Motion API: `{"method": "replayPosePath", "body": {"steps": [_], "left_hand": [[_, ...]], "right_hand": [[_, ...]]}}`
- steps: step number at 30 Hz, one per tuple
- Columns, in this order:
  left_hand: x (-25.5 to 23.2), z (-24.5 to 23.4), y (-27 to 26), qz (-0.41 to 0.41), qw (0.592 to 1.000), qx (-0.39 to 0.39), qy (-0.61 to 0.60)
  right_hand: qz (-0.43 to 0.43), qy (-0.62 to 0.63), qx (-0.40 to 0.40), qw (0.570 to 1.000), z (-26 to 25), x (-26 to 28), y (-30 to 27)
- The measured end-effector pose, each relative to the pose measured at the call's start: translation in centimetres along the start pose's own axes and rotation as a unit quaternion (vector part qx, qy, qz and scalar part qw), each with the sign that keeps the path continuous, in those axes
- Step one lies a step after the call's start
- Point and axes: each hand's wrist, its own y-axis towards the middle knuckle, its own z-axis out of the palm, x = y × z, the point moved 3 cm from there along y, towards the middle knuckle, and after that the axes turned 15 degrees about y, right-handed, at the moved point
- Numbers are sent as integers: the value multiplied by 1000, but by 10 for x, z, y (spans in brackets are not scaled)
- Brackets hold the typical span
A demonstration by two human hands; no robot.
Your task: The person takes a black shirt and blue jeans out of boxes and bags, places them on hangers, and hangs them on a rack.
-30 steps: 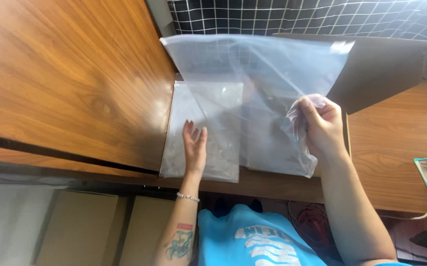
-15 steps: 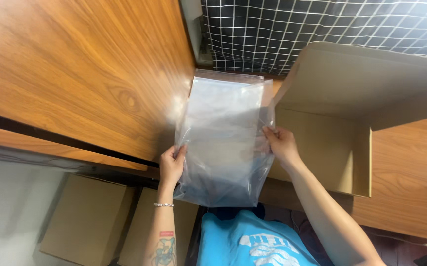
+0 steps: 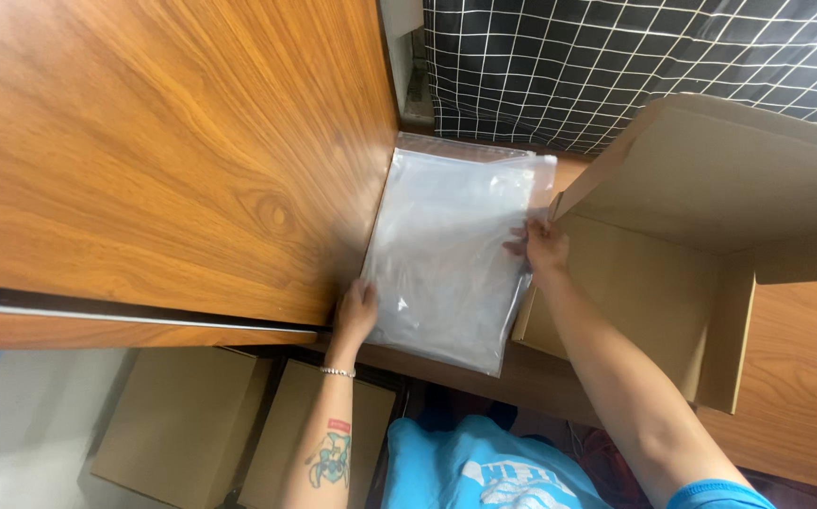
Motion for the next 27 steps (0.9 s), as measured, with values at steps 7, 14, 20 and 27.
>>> {"method": "replayPosePath", "body": {"steps": [7,14,20,27], "left_hand": [[23,21,-6,10,997,-54,51],[5,8,-27,10,969,-245,28],[-38,-2,-70,11,934,-294,203],[4,22,-46,-41,959,-210,188]], "right_hand": [[-13,-193,-27,981,33,5,-20],[-13,-184,-56,981,40,-4,-13],[-16,-242,-75,967,47,-9,-6],[-15,-215,-89,972,47,-7,-13]]}}
